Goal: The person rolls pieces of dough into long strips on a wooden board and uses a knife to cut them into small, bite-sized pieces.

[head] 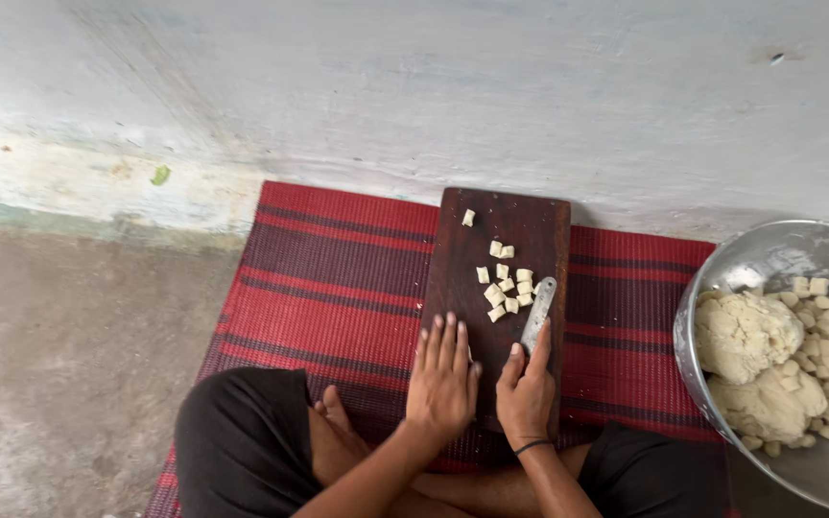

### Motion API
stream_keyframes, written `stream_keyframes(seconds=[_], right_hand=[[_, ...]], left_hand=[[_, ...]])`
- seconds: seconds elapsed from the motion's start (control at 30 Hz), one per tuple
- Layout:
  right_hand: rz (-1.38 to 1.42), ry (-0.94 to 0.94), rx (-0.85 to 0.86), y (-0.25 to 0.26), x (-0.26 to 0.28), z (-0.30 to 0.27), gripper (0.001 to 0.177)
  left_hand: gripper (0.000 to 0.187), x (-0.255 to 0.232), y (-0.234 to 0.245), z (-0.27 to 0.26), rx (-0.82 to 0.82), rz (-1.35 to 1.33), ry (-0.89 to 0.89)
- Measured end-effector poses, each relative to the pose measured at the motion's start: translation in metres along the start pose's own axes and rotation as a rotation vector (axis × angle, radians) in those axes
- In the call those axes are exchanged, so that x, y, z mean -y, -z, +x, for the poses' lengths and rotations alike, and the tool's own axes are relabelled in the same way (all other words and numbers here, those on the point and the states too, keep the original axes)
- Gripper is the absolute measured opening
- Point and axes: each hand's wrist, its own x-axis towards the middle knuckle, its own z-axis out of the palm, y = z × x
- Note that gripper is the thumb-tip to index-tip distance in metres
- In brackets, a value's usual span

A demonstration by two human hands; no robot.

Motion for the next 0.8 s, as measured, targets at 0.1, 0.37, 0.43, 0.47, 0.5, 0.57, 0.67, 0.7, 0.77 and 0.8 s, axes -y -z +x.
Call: stream_keyframes(seconds=[0.1,0.37,0.43,0.47,0.5,0.57,0.67,0.7,0.77,0.8], right_hand=[[0.001,0.199,-0.124,-0.003,-0.005,-0.001,0.065],[0.138,-0.043,-0.006,0.003,0.005,-0.001,0.067],[0.195,-0.114,0.025,0.008,0.01,-0.003,0.068],[0.22,-0.139,0.022,0.01,0.013,-0.004,0.069],[0.251,-0.158,0.01,0.011,0.017,0.0,0.069],[0.302,-0.186,-0.002,0.012,0.021,0.001,0.069],[0.359,-0.225,-0.017,0.016,0.021,0.0,0.07],[0.381,-0.233,-0.023,0.016,0.022,0.001,0.07],[0.428,-0.308,-0.023,0.017,0.023,0.0,0.066],[0.45,-0.344,-0.023,0.018,0.02,0.0,0.064]], left_hand=[[0.068,0.009,0.001,0.048,0.096,-0.027,0.117],[0.077,0.038,0.013,0.167,-0.082,-0.212,0.309],[0.075,0.039,0.006,0.165,-0.171,-0.201,0.283],[0.074,0.039,0.003,0.162,-0.214,-0.193,0.271],[0.075,0.038,0.001,0.156,-0.19,-0.163,0.233],[0.076,0.028,-0.01,0.121,-0.132,-0.105,0.154],[0.082,0.018,-0.024,0.07,-0.081,0.058,0.014],[0.077,0.017,-0.027,0.055,-0.083,0.062,-0.001],[0.068,0.015,-0.032,0.038,-0.089,0.066,-0.033],[0.062,0.018,-0.031,0.035,-0.108,-0.01,-0.042]])
